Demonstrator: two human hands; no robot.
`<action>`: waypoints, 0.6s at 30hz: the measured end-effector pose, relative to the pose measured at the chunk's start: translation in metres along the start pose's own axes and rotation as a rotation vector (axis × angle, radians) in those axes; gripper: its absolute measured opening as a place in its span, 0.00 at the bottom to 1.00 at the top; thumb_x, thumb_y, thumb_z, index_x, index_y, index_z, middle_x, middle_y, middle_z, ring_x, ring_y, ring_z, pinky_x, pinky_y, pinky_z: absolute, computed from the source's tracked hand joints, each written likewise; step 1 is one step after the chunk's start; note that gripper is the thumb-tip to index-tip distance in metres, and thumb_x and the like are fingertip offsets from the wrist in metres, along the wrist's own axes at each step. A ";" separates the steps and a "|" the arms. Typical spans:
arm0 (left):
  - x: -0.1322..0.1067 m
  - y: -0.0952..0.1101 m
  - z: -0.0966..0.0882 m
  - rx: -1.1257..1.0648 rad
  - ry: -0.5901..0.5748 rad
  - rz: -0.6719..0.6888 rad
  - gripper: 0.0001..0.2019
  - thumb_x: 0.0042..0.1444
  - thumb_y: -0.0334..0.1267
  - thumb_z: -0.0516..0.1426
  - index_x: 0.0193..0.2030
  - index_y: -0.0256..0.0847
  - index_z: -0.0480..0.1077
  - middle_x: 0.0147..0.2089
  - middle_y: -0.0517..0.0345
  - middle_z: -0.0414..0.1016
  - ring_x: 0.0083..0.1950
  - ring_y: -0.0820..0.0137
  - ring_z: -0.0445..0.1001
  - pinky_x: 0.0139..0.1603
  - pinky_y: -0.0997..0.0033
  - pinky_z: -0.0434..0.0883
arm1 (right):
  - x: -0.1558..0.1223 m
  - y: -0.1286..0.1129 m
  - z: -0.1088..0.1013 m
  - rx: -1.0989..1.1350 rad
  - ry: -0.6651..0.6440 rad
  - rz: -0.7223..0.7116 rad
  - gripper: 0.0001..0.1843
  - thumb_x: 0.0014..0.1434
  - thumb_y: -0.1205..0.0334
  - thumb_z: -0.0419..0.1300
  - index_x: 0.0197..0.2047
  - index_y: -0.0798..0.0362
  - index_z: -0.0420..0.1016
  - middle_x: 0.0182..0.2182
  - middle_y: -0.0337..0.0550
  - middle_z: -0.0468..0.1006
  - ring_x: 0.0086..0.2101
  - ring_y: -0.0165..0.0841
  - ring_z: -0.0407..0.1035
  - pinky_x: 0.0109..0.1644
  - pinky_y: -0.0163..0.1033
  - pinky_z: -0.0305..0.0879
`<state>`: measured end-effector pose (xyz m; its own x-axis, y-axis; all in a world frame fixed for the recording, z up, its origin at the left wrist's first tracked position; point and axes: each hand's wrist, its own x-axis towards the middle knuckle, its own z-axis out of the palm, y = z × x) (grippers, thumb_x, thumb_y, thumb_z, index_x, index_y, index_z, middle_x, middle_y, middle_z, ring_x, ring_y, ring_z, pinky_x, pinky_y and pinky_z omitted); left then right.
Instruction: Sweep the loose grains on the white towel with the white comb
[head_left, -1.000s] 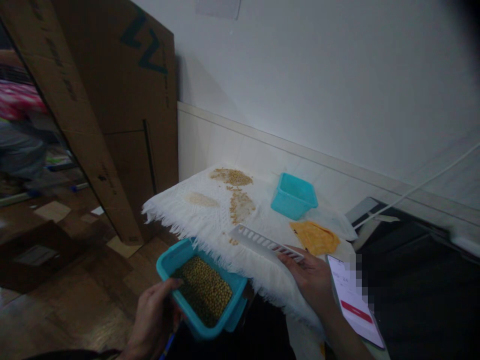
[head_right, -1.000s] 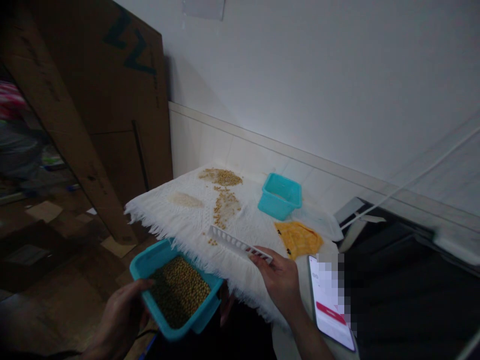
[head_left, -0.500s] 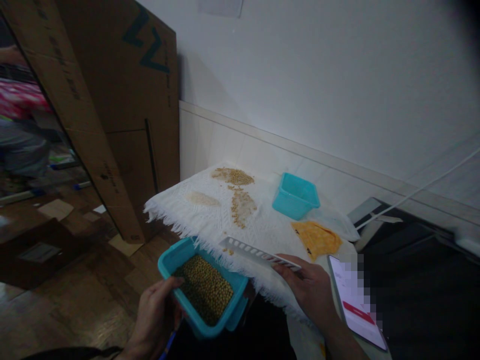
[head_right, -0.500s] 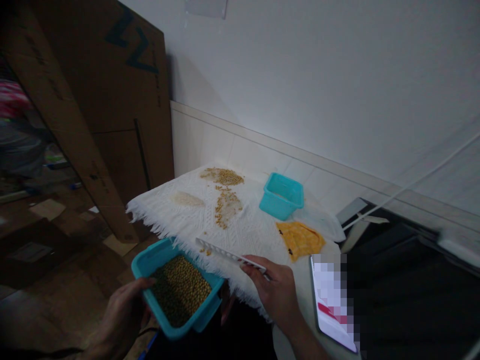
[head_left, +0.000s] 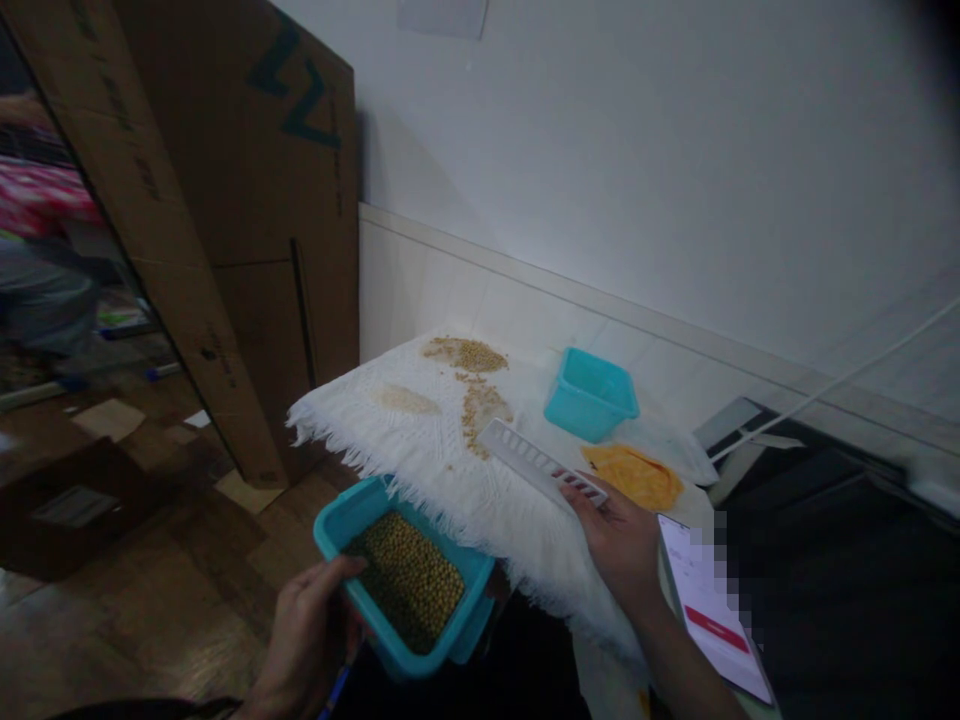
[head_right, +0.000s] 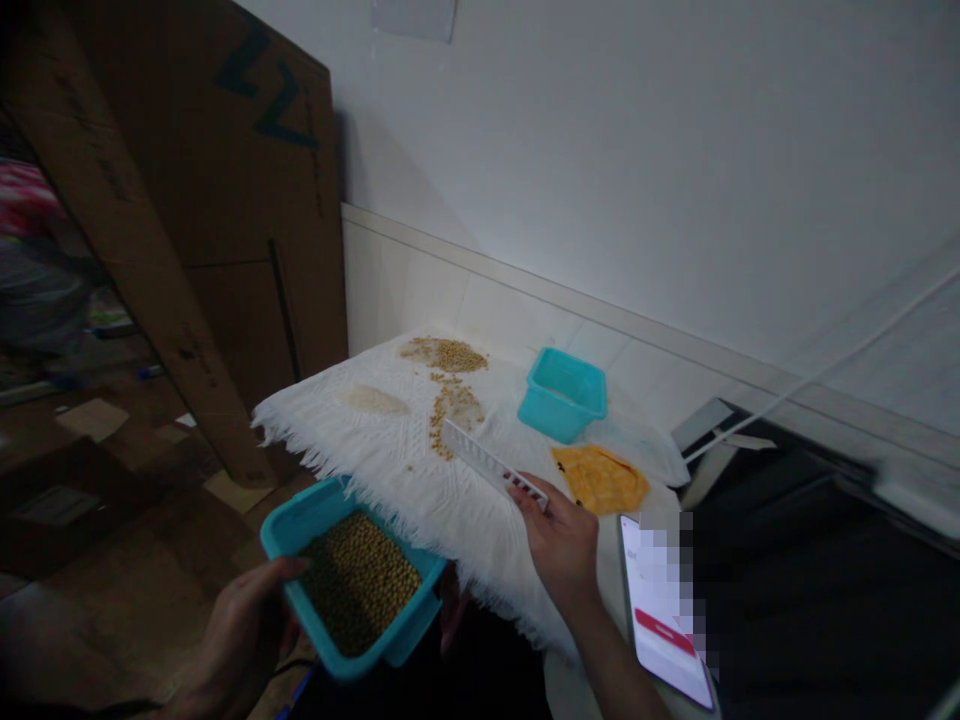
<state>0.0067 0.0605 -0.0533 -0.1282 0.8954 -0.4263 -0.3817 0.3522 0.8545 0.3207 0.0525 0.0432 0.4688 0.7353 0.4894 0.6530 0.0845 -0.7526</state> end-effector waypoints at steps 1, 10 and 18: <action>0.000 0.000 0.000 0.001 -0.001 -0.001 0.23 0.44 0.54 0.71 0.10 0.46 0.71 0.09 0.58 0.66 0.10 0.71 0.61 0.14 0.70 0.58 | 0.000 0.002 0.002 0.001 -0.002 -0.003 0.22 0.60 0.36 0.72 0.37 0.46 0.95 0.30 0.45 0.92 0.23 0.43 0.84 0.26 0.41 0.78; -0.001 0.003 0.003 0.020 0.026 -0.002 0.23 0.42 0.54 0.70 0.09 0.47 0.68 0.09 0.59 0.64 0.10 0.71 0.59 0.13 0.68 0.55 | -0.006 0.006 0.003 0.009 -0.021 -0.003 0.22 0.61 0.38 0.71 0.40 0.47 0.96 0.31 0.45 0.93 0.23 0.42 0.84 0.27 0.41 0.79; -0.001 0.004 0.003 0.008 0.014 -0.019 0.23 0.42 0.55 0.70 0.09 0.47 0.69 0.08 0.58 0.64 0.10 0.71 0.58 0.13 0.69 0.54 | -0.009 0.005 0.003 0.052 -0.032 -0.009 0.18 0.60 0.42 0.73 0.39 0.46 0.96 0.33 0.45 0.93 0.29 0.44 0.88 0.33 0.42 0.83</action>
<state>0.0078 0.0614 -0.0488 -0.1337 0.8846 -0.4467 -0.3765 0.3717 0.8486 0.3177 0.0478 0.0338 0.4429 0.7554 0.4828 0.6254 0.1255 -0.7701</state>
